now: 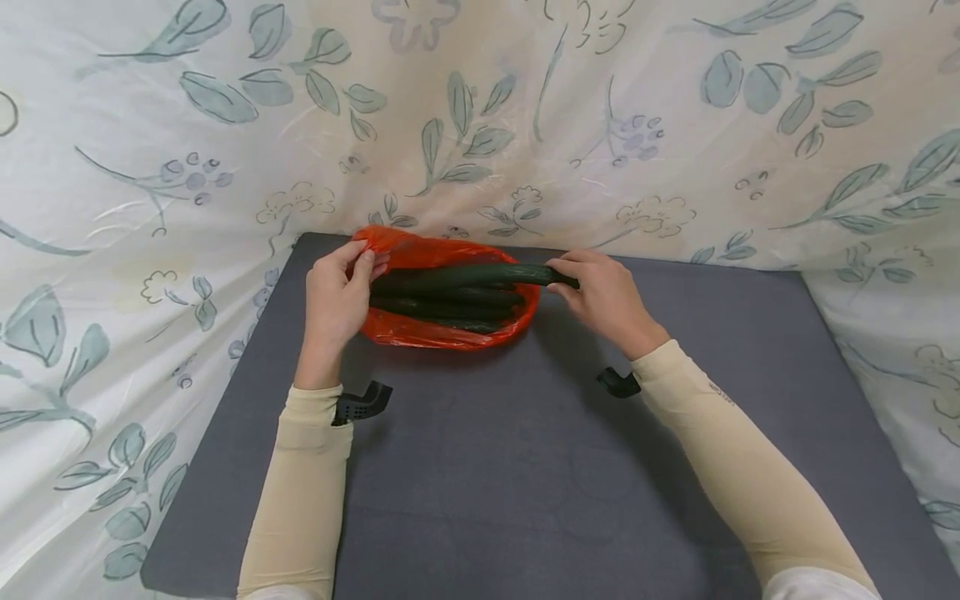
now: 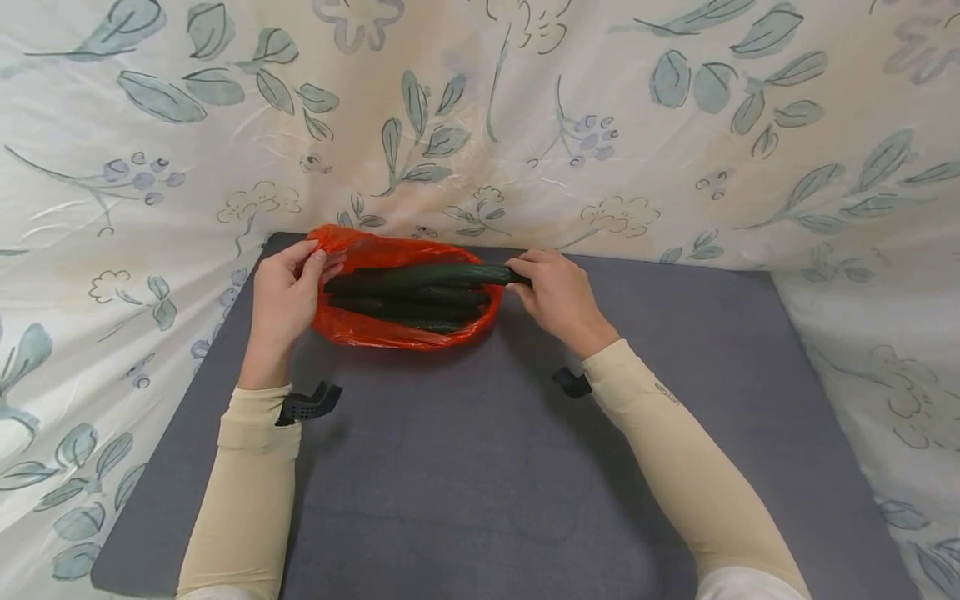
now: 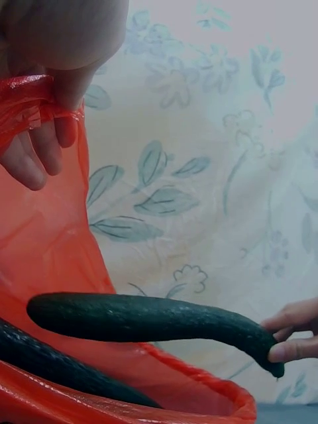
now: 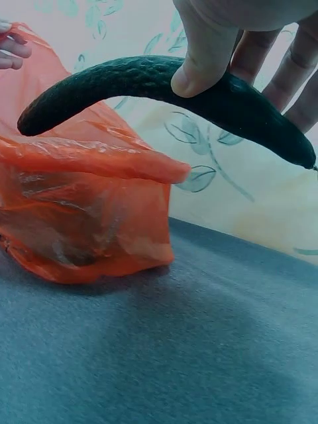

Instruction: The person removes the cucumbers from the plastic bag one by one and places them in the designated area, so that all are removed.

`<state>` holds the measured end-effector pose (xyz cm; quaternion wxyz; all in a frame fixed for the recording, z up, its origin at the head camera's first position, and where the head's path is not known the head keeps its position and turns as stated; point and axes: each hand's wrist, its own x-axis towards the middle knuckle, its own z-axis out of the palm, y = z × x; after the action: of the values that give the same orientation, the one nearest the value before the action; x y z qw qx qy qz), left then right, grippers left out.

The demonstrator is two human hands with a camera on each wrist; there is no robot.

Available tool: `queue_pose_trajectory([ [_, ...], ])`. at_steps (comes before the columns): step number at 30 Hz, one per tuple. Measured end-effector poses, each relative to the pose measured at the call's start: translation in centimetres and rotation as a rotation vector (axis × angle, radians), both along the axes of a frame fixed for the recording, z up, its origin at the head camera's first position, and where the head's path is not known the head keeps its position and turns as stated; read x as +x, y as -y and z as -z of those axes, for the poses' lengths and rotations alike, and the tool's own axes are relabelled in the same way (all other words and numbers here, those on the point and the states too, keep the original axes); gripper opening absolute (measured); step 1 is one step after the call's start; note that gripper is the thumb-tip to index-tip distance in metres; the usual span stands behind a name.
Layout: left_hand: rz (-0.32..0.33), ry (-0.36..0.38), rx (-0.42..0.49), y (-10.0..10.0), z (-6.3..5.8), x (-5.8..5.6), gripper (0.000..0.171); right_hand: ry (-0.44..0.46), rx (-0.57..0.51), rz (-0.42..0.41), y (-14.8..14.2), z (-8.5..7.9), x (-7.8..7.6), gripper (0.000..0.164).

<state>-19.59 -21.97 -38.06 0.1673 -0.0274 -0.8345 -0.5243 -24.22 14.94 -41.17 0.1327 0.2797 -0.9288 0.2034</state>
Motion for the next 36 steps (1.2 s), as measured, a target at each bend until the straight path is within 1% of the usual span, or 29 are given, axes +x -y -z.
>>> queue_pose_trajectory([
  [3, -0.004, 0.003, -0.006, 0.0, 0.0, 0.0, 0.035, 0.003, -0.010, 0.008, -0.5, 0.0, 0.0, 0.037],
  [9, -0.016, 0.023, -0.017, -0.2, -0.1, 0.2, 0.036, 0.004, -0.019, 0.037, -1.6, 0.1, 0.0, 0.038],
  [15, -0.008, 0.006, -0.010, -0.2, 0.0, 0.1, 0.033, -0.005, -0.009, 0.062, -2.9, -0.2, 0.1, 0.040],
  [23, -0.011, 0.000, -0.023, -0.3, 0.1, 0.0, 0.035, -0.002, -0.035, 0.065, -4.5, 0.0, -0.1, 0.040],
  [27, -0.011, -0.002, -0.022, -0.1, 0.2, 0.0, 0.036, -0.006, -0.047, 0.065, -5.4, 0.0, 0.1, 0.041],
  [31, -0.013, -0.002, -0.030, 0.0, 0.3, 0.0, 0.036, -0.006, -0.049, 0.085, -6.6, -0.1, 0.4, 0.041],
  [36, -0.033, 0.008, -0.057, 0.1, 0.1, 0.0, 0.036, -0.017, -0.042, 0.092, -8.0, 0.0, 0.5, 0.041],
])
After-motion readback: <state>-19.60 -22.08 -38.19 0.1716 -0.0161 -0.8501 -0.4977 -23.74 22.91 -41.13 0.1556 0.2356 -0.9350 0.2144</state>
